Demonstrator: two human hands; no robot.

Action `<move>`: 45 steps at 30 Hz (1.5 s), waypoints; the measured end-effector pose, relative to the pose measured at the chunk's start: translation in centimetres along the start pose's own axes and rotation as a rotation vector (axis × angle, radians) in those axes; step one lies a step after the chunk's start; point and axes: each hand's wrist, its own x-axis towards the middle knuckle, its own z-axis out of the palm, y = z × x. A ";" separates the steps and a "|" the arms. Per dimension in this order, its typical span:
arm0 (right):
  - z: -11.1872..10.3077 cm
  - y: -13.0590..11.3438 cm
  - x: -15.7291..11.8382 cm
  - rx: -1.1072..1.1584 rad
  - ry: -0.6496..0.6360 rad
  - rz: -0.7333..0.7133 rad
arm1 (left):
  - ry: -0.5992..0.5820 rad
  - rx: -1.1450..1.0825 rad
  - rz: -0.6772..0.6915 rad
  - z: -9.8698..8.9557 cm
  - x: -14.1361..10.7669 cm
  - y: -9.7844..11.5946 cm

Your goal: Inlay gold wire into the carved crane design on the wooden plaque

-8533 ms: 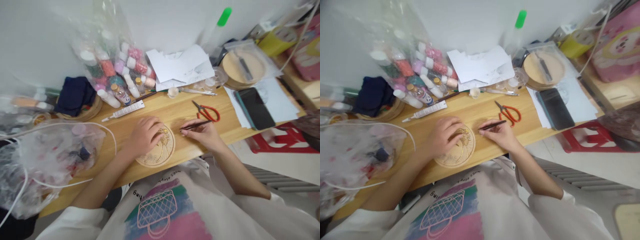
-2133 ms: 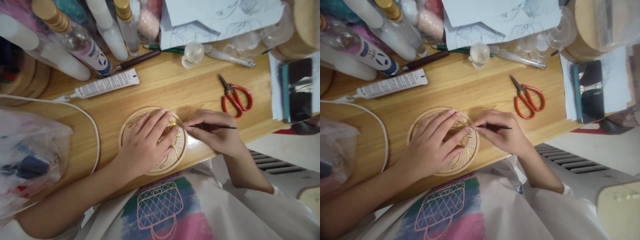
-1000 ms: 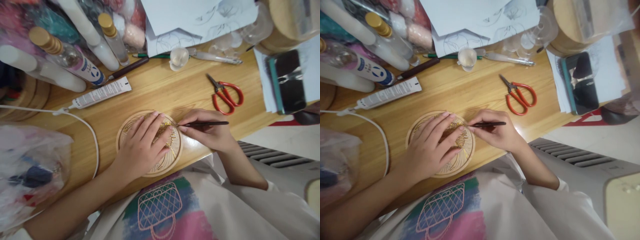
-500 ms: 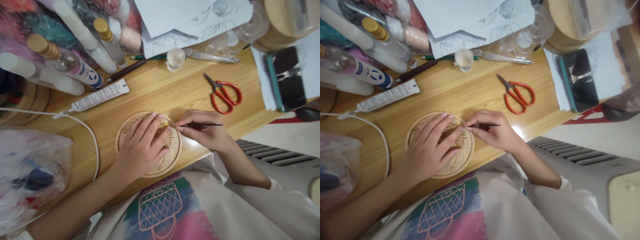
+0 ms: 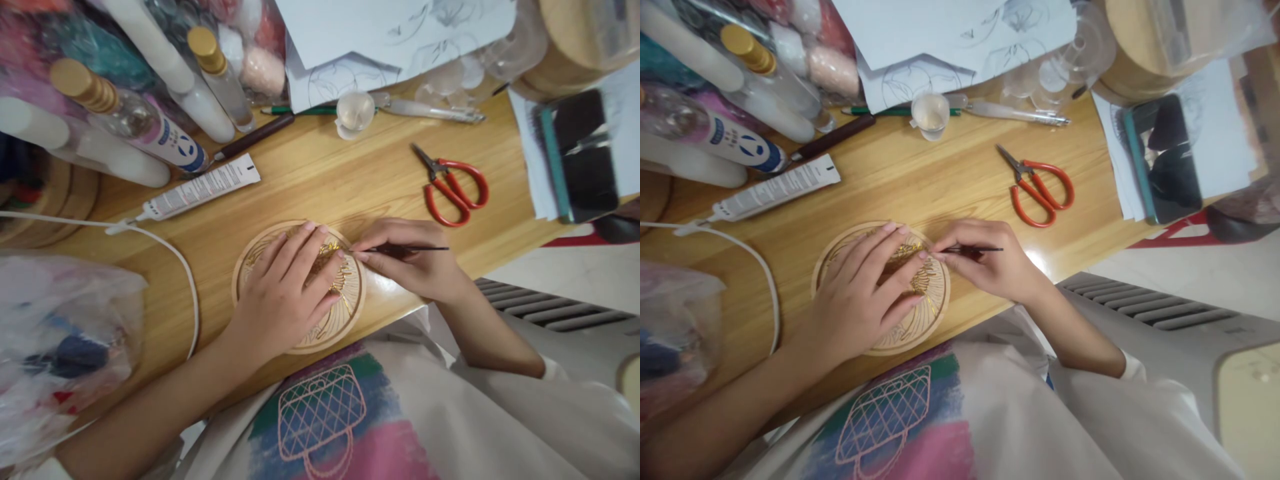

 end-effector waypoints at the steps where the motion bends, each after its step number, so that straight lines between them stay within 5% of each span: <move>1: 0.0 0.0 0.0 0.000 -0.001 0.000 | 0.003 0.001 0.001 0.0 0.0 0.0; 45: -0.1 -0.3 -0.1 0.061 0.028 0.074 | -0.017 -0.007 -0.001 0.0 -0.1 -0.1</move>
